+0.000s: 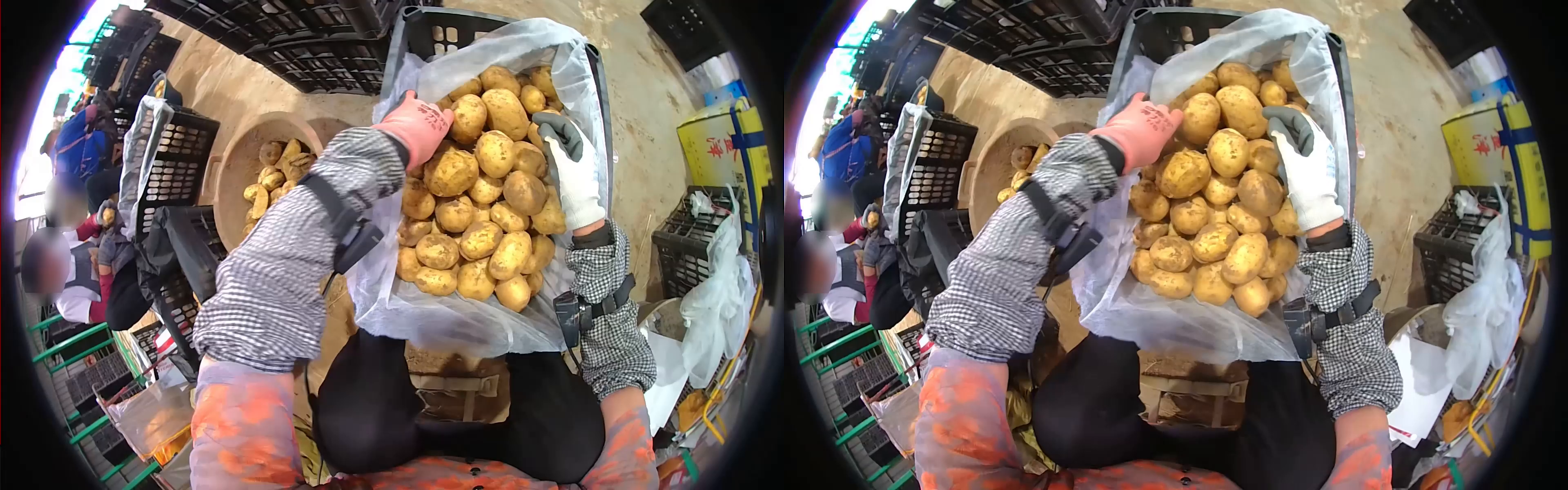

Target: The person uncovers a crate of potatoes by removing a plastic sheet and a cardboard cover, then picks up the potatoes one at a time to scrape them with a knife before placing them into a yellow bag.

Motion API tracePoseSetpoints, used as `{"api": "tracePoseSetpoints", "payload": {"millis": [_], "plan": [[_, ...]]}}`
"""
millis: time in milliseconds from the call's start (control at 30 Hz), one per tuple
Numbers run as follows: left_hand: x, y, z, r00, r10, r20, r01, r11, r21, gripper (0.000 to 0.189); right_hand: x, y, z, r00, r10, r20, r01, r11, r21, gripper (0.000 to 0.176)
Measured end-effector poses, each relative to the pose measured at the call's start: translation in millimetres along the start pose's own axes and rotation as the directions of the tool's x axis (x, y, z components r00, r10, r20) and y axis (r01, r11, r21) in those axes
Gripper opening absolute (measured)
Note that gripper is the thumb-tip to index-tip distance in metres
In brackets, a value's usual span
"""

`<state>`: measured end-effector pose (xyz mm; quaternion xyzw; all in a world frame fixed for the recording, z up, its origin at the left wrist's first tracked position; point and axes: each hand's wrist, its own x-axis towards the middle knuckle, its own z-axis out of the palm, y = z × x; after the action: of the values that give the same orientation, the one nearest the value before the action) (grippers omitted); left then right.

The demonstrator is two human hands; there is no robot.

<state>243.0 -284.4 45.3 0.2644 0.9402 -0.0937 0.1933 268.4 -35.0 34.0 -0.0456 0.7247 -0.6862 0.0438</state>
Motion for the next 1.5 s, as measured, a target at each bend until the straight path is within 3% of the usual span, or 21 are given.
{"api": "tracePoseSetpoints", "payload": {"millis": [33, 67, 167, 233, 267, 367, 400, 467, 500, 567, 600, 633, 667, 700, 733, 833, 867, 933, 1133, 1400, 1500], "plan": [[-6, -1, -1, 0.999, 0.01, -0.037, -0.014, 0.993, -0.12, 0.043, 0, -1, -1, 1.0, -0.013, -0.024, 0.014, 0.999, 0.04, 0.023], [-23, 1, -12, 0.966, -0.013, -0.258, -0.059, 0.961, -0.269, 0.047, 1, -2, -3, 1.0, -0.004, -0.013, 0.004, 1.0, 0.014, 0.022], [-108, 1, -39, 0.704, -0.252, -0.664, -0.163, 0.853, -0.496, 0.059, 1, -1, -3, 0.999, 0.035, -0.005, -0.035, 0.998, 0.051, 0.022], [-165, -23, -25, 0.596, -0.453, -0.663, 0.003, 0.827, -0.563, 0.065, -1, -5, 2, 0.997, -0.036, 0.064, 0.037, 0.999, -0.021, 0.021], [-191, -40, -11, 0.572, -0.522, -0.632, 0.149, 0.824, -0.546, 0.063, -3, -7, 5, 0.984, -0.124, 0.13, 0.153, 0.957, -0.247, 0.027], [-249, -89, 62, 0.57, -0.654, -0.497, 0.548, 0.753, -0.364, 0.055, -7, -3, 15, 0.884, -0.265, 0.386, 0.464, 0.598, -0.653, 0.059], [-249, -83, 61, 0.573, -0.651, -0.498, 0.542, 0.757, -0.365, 0.055, -11, -1, 20, 0.873, -0.234, 0.429, 0.486, 0.503, -0.715, 0.066], [-236, -56, 48, 0.422, -0.758, -0.498, 0.254, 0.626, -0.737, 0.055, -16, 7, 30, 0.867, -0.187, 0.462, 0.497, 0.396, -0.772, 0.073], [-221, -36, 35, 0.411, -0.75, -0.518, 0.094, 0.601, -0.794, 0.056, -16, 13, 35, 0.896, -0.125, 0.426, 0.441, 0.36, -0.822, 0.076], [-188, 18, -2, 0.525, -0.743, -0.415, -0.187, 0.374, -0.908, 0.056, -13, 14, 37, 0.919, -0.066, 0.388, 0.388, 0.308, -0.868, 0.079], [-176, 40, -17, 0.681, -0.663, -0.311, -0.324, 0.108, -0.94, 0.06, -12, 11, 36, 0.917, -0.075, 0.392, 0.389, 0.388, -0.836, 0.079], [-156, 47, -10, 0.73, -0.48, -0.486, -0.46, 0.18, -0.869, 0.067, -11, 8, 34, 0.917, -0.085, 0.391, 0.383, 0.466, -0.797, 0.079], [-137, 64, -8, 0.744, -0.456, -0.489, -0.515, 0.076, -0.854, 0.074, -13, 5, 30, 0.912, -0.135, 0.386, 0.396, 0.524, -0.754, 0.08], [-131, 72, -2, 0.795, -0.444, -0.413, -0.342, 0.233, -0.91, 0.078, -18, -3, 27, 0.907, -0.184, 0.378, 0.411, 0.579, -0.704, 0.08], [-119, 79, 3, 0.814, -0.452, -0.364, -0.336, 0.145, -0.931, 0.078, -24, -23, 30, 0.913, -0.15, 0.379, 0.379, 0.654, -0.654, 0.082], [-115, 88, -3, 0.949, -0.298, -0.104, -0.22, -0.39, -0.894, 0.073, -43, -41, 40, 0.89, -0.144, 0.432, 0.342, 0.838, -0.426, 0.086], [-115, 88, -1, 0.951, -0.295, -0.096, -0.212, -0.392, -0.895, 0.073, -46, -36, 38, 0.84, -0.244, 0.485, 0.472, 0.769, -0.43, 0.089], [-117, 86, 1, 0.973, -0.229, 0.028, -0.13, -0.643, -0.755, 0.067, -52, -37, 41, 0.852, -0.194, 0.485, 0.43, 0.789, -0.438, 0.09], [-121, 85, 2, 0.971, -0.237, 0.03, -0.128, -0.624, -0.771, 0.063, -55, -42, 45, 0.861, -0.193, 0.47, 0.415, 0.802, -0.43, 0.088], [-128, 88, 3, 0.975, -0.213, 0.062, -0.093, -0.648, -0.756, 0.066, -56, -34, 51, 0.796, -0.333, 0.506, 0.582, 0.651, -0.487, 0.083], [-125, 99, 9, 0.949, -0.315, 0.031, -0.144, -0.517, -0.844, 0.067, -60, -34, 55, 0.759, -0.349, 0.549, 0.637, 0.572, -0.517, 0.085]]}}
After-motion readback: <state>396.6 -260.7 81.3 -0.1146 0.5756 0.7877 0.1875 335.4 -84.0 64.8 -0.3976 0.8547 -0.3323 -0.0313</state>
